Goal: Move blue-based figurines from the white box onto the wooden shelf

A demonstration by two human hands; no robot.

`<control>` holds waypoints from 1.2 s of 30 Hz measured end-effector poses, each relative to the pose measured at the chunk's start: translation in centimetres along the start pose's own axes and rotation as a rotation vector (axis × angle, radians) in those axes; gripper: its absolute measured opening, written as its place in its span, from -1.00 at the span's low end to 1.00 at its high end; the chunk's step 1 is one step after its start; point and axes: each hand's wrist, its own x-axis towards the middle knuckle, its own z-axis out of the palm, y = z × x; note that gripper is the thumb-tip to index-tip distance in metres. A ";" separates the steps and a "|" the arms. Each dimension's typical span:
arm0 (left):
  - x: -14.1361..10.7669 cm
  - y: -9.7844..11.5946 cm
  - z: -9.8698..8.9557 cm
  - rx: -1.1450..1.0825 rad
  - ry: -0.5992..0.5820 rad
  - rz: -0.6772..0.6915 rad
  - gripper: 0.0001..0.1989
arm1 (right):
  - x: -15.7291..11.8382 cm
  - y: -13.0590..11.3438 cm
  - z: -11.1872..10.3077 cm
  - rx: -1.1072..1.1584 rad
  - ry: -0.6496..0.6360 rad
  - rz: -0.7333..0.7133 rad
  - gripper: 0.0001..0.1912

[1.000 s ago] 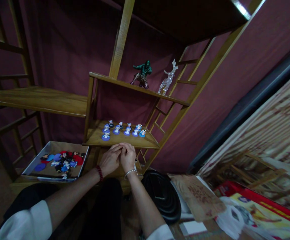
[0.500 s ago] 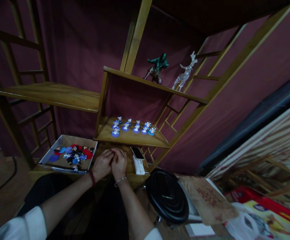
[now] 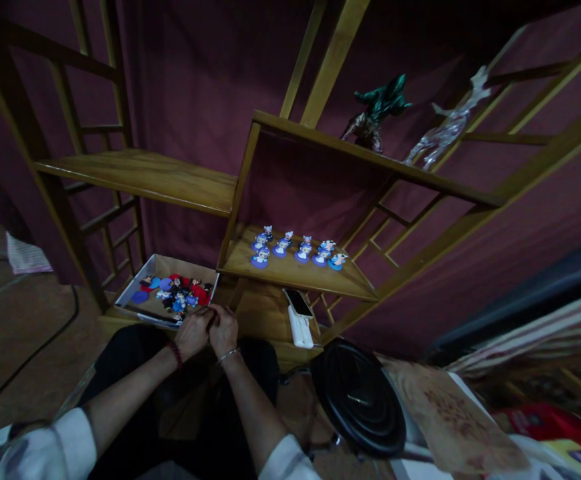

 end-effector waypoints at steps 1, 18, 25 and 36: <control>-0.2 -0.6 0.0 0.007 -0.003 -0.011 -0.72 | 0.0 -0.1 0.6 -0.007 -0.024 0.003 -0.59; -1.6 -8.4 -0.7 0.196 -0.102 -0.258 -0.74 | 1.1 0.3 8.6 -0.121 -0.271 0.006 -0.65; -0.6 -10.9 -1.2 0.200 -0.073 -0.381 -0.72 | 2.3 2.0 10.6 -0.201 -0.257 0.007 -0.63; 1.5 -13.6 -0.3 0.158 -0.041 -0.502 -0.67 | 3.9 2.5 12.2 -0.276 -0.321 0.038 -0.54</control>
